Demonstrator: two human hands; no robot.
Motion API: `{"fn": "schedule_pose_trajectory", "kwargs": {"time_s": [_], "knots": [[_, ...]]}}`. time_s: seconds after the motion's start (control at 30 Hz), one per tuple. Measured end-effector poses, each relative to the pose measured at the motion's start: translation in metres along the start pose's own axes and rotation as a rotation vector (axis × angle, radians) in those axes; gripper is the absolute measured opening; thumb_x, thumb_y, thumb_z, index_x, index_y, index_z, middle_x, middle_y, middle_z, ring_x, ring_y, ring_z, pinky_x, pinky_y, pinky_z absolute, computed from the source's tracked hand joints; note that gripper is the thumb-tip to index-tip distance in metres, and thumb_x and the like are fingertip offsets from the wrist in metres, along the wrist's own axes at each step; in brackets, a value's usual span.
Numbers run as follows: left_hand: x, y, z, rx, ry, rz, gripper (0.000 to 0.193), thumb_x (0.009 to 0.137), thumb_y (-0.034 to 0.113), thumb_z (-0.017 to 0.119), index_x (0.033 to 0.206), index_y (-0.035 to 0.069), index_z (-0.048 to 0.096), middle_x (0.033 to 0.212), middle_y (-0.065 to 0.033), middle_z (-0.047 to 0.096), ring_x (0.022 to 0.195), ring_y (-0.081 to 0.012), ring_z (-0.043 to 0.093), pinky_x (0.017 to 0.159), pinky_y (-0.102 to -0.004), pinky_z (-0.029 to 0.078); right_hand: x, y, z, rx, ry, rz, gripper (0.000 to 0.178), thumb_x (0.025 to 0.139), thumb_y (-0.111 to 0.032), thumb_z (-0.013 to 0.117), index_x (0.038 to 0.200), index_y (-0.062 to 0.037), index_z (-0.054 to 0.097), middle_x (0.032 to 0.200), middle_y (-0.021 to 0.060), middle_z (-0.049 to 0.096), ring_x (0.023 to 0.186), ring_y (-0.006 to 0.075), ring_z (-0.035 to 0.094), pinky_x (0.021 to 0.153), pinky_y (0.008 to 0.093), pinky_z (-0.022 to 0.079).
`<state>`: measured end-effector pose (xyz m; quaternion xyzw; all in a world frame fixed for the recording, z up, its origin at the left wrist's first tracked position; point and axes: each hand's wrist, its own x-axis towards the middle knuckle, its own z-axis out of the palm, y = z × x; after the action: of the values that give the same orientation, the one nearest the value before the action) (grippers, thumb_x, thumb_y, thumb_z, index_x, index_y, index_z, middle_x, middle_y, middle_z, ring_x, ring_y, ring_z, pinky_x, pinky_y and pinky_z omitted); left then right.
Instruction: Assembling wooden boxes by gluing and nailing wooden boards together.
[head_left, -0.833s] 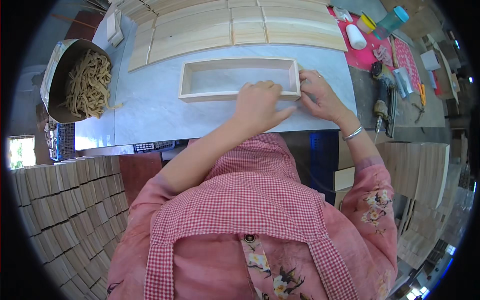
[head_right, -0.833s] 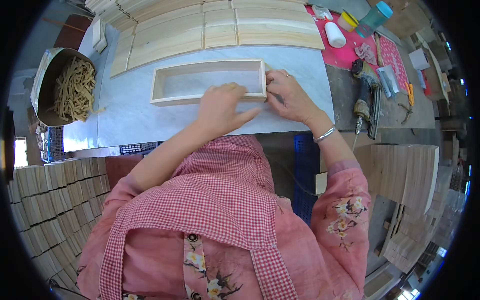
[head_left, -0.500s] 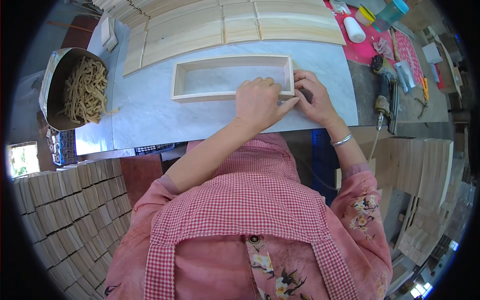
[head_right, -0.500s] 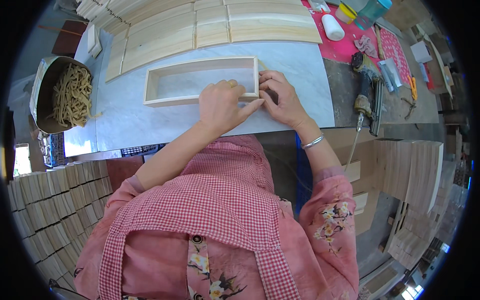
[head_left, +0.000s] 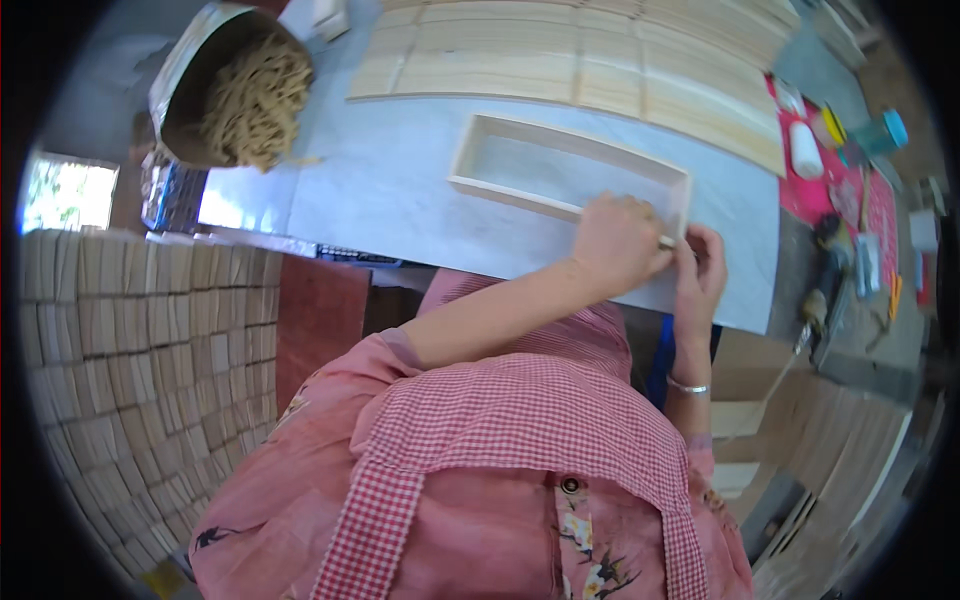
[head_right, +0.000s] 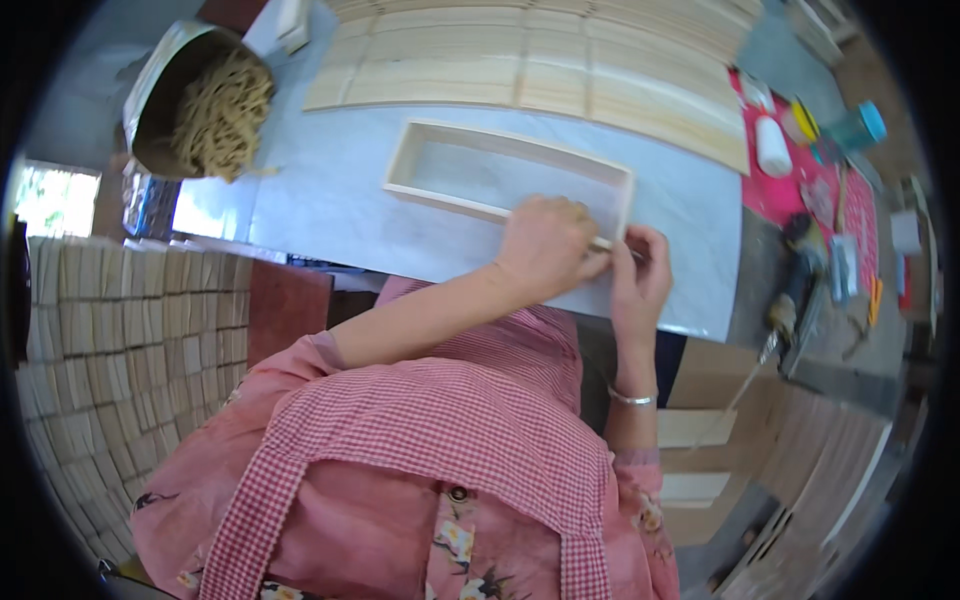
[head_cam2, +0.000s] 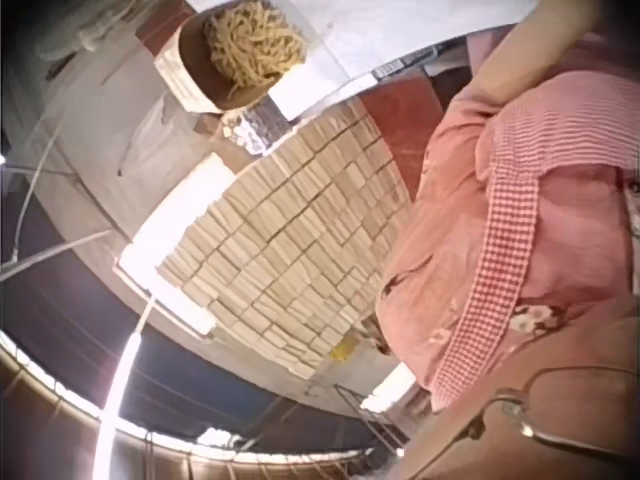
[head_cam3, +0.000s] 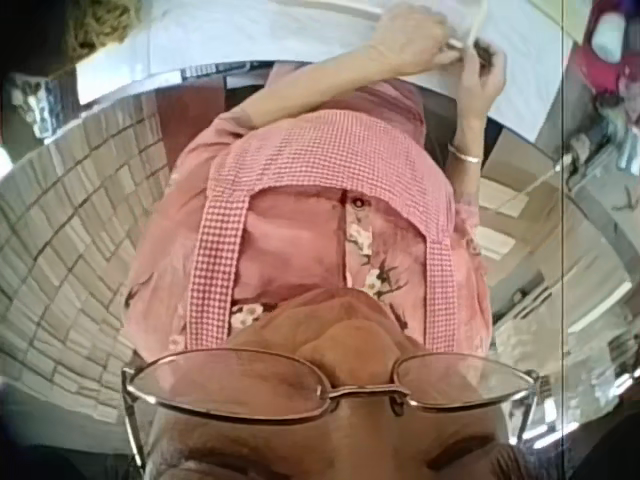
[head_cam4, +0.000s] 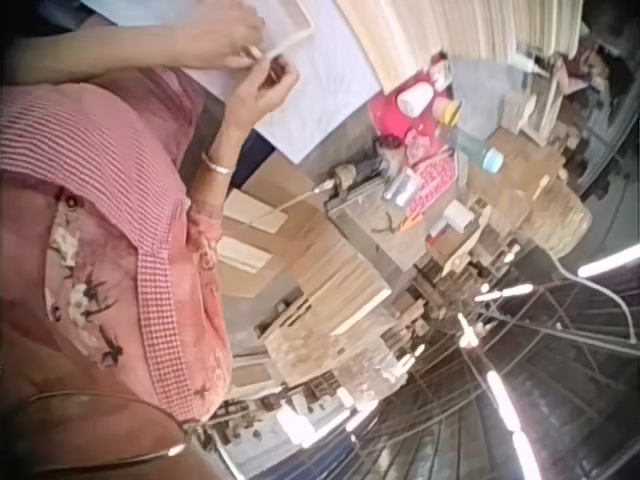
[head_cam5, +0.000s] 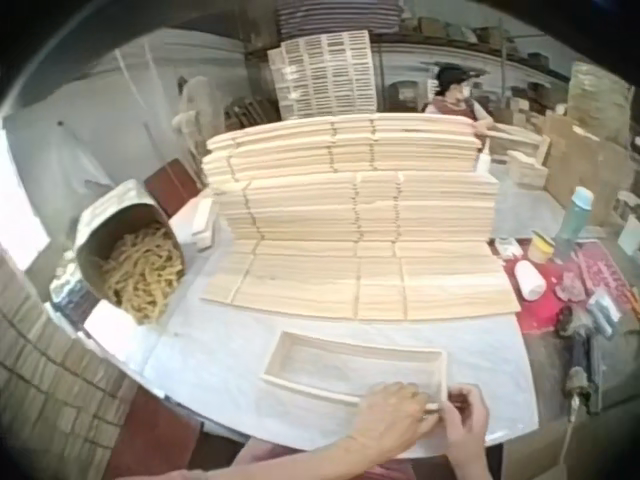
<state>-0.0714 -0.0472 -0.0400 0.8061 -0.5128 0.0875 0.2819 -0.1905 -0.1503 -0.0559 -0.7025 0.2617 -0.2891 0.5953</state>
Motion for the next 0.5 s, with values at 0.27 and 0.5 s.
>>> {"fn": "schedule_pose_trajectory", "kwargs": {"time_s": [0.27,0.5], "knots": [[-0.049,-0.096,-0.106,-0.367,0.418,-0.649,0.026,0.085,0.012,0.070,0.109,0.007,0.064,0.108,-0.0109,0.061,0.100,-0.0230,0.056,0.088,-0.0319,0.045,0.002,-0.002,-0.009,0.052,-0.032,0.092,0.023,0.095,-0.006,0.058,0.118,-0.0006,0.057,0.106,0.0067,0.059,0.095,0.0139,0.052,0.089,0.0264,0.043],[-0.081,-0.167,-0.134,-1.107,-0.030,-0.981,0.012,0.095,0.010,0.068,0.104,0.003,0.065,0.094,-0.0033,0.062,0.088,-0.0102,0.056,0.086,-0.0231,0.046,0.005,-0.011,-0.009,0.034,-0.103,0.141,0.024,0.097,-0.009,0.055,0.120,-0.0019,0.056,0.109,0.0055,0.057,0.096,0.0128,0.050,0.087,0.0251,0.043]]}}
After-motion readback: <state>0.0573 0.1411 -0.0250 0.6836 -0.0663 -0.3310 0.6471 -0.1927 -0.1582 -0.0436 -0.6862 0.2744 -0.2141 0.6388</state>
